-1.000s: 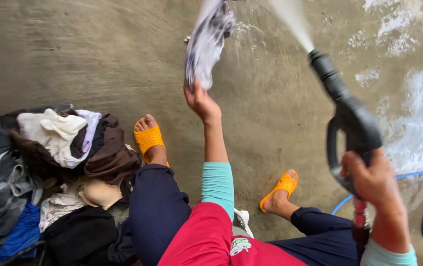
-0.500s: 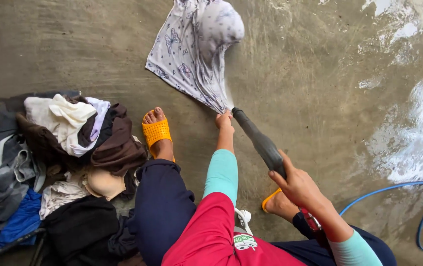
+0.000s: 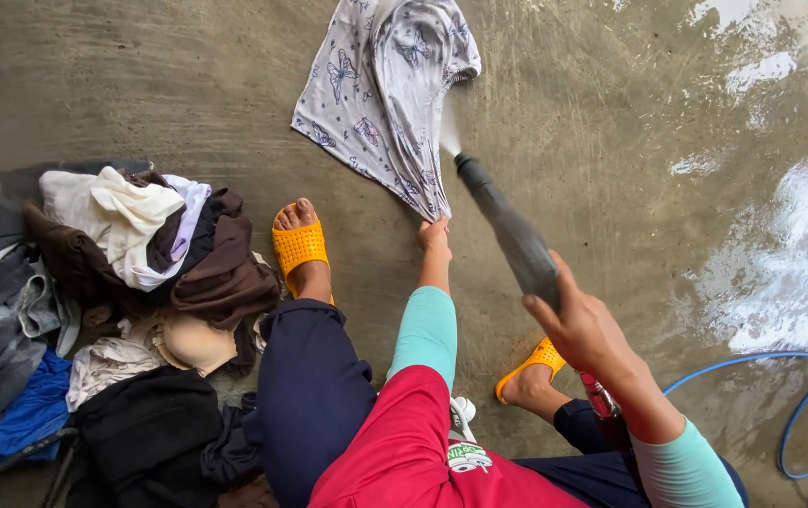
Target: Washing individual items of clothing on a concrete floor using a high-pressure water sprayer.
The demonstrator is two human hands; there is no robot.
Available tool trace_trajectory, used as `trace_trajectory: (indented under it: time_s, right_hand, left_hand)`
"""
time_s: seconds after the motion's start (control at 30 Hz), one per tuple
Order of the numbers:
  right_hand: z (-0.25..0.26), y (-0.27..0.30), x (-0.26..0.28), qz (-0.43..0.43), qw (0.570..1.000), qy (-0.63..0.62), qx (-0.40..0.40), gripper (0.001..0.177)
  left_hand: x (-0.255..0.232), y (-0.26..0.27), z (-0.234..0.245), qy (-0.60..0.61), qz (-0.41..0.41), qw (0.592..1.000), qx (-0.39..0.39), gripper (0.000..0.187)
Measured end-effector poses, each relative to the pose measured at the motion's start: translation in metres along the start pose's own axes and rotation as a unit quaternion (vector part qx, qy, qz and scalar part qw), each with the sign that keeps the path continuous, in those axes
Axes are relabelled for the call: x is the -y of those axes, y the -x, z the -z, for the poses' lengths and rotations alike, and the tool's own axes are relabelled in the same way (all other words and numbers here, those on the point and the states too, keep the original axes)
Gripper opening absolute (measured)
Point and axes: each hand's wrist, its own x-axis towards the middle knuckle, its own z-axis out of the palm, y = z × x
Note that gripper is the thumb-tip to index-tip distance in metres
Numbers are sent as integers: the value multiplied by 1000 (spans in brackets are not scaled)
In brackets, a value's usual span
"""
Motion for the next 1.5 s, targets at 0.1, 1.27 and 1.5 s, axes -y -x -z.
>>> trace_trajectory:
  time_s: [0.1, 1.27, 1.5]
  right_hand:
    - [-15, -16, -5, 21, 999, 34, 21, 78]
    - [14, 0, -17, 14, 1000, -9, -8, 49]
    - [45, -3, -7, 24, 993, -56, -97, 35]
  left_hand:
    - [0, 6, 1, 1, 1, 1000, 1, 15]
    - [12, -4, 19, 64, 5, 998, 12, 22]
    - [15, -2, 18, 61, 5, 998, 21, 24]
